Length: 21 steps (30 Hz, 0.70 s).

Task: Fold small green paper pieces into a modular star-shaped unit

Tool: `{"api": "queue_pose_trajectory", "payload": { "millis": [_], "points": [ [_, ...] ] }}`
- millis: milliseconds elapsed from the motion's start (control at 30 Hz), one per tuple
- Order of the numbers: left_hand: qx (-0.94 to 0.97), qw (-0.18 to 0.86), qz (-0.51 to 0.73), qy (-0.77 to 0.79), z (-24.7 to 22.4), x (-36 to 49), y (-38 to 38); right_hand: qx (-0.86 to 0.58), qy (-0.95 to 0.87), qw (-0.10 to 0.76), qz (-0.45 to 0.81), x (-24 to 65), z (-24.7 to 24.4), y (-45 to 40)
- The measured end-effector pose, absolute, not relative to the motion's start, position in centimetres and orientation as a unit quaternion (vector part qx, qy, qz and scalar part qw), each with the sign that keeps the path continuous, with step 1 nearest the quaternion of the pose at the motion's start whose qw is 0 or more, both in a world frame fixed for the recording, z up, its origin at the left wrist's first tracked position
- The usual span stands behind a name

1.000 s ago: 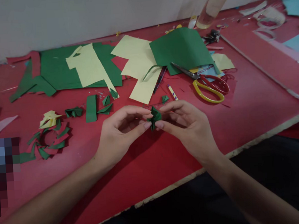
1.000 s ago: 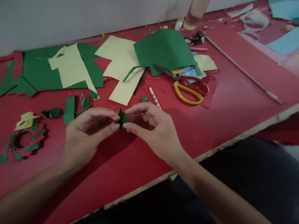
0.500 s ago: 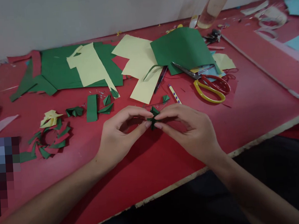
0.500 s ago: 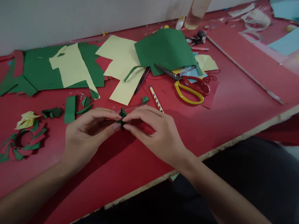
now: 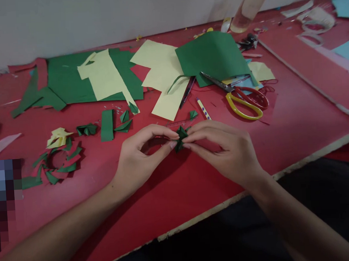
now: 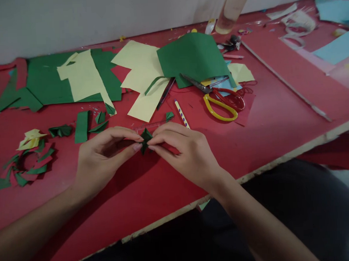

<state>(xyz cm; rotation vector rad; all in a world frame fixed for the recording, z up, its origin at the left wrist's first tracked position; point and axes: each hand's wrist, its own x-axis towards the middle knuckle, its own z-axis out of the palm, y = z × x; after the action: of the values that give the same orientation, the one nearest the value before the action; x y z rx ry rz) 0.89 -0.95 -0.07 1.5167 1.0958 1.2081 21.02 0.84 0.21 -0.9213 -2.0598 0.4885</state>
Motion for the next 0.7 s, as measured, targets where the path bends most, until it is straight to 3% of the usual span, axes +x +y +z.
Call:
{"api": "queue_pose_trajectory", "payload": {
  "millis": [300, 700],
  "points": [
    [0.591, 0.465, 0.481, 0.451, 0.0, 0.86, -0.86, -0.375, -0.798, 0.41, 0.233, 21.2, 0.16, 0.83],
    [0.637, 0.401, 0.465, 0.465, -0.01, 0.96, -0.87, -0.394, -0.801, 0.386, 0.231, 21.24, 0.04, 0.9]
  ]
}}
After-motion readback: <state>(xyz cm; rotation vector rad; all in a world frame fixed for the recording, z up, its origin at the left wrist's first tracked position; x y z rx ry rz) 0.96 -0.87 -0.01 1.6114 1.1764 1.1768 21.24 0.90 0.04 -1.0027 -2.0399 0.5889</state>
